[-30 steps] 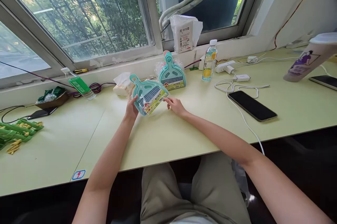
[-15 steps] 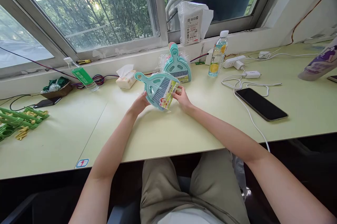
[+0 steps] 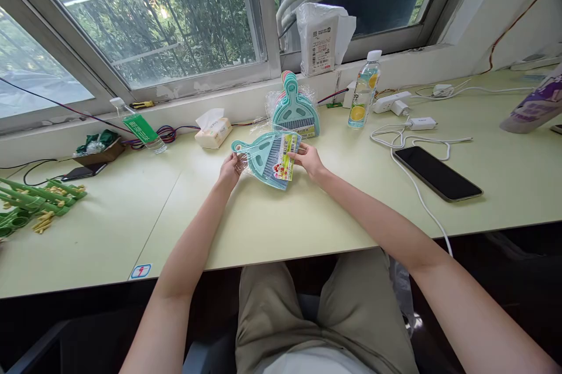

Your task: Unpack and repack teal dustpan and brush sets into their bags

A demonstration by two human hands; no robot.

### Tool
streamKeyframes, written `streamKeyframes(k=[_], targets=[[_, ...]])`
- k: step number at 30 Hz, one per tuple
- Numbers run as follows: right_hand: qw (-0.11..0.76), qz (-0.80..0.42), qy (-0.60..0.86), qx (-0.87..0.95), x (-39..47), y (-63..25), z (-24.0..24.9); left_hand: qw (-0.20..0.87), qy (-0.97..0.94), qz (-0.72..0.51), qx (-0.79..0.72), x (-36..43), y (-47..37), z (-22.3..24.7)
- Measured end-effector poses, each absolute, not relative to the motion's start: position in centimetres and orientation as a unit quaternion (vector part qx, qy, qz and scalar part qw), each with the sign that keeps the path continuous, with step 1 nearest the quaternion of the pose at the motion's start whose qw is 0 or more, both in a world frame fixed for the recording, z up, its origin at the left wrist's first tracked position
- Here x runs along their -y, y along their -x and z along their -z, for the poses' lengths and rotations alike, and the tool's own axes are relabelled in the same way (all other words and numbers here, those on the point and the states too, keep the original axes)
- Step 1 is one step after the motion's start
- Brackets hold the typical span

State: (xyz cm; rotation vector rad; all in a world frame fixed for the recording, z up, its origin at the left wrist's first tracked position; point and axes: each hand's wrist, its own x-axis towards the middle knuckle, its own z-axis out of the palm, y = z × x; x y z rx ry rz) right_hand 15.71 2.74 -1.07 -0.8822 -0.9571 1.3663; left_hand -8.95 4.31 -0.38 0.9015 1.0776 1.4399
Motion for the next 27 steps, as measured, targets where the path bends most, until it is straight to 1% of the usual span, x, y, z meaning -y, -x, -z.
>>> streamKeyframes(k=[5, 8, 10, 13, 15, 17, 20, 24, 27], targets=[[0.583, -0.575, 0.379, 0.431, -2.8, -17.0, 0.2, 0.531, -0.394, -0.592, -0.461, -4.6, 10.5, -0.2], [0.544, -0.58, 0.384, 0.469, -2.9, -17.6, -0.2, 0.526, -0.455, -0.576, -0.43, -4.3, 11.8, -1.0], [0.515, -0.589, 0.394, 0.482, -2.8, -17.5, -0.3, 0.516, -0.511, -0.539, -0.426, -3.9, 12.1, -1.4], [0.489, -0.604, 0.399, 0.487, -2.6, -17.1, -0.3, 0.464, -0.584, -0.485, -0.456, -3.2, 11.6, -1.5], [0.48, -0.611, 0.397, 0.489, -2.6, -17.1, -0.3, 0.428, -0.6, -0.475, -0.481, -3.0, 11.1, -1.3], [0.476, -0.614, 0.392, 0.493, -2.7, -17.4, -0.4, 0.414, -0.595, -0.48, -0.493, -3.2, 10.9, -1.0], [0.49, -0.606, 0.389, 0.492, -3.3, -18.3, -0.5, 0.407, -0.557, -0.506, -0.517, -3.7, 11.8, -0.7], [0.541, -0.57, 0.403, 0.469, -4.0, -19.7, -0.5, 0.359, -0.444, -0.568, -0.593, -3.7, 14.2, -1.6], [0.583, -0.554, 0.409, 0.432, -4.3, -20.0, -0.3, 0.35, -0.452, -0.573, -0.588, -2.7, 15.3, -2.7]])
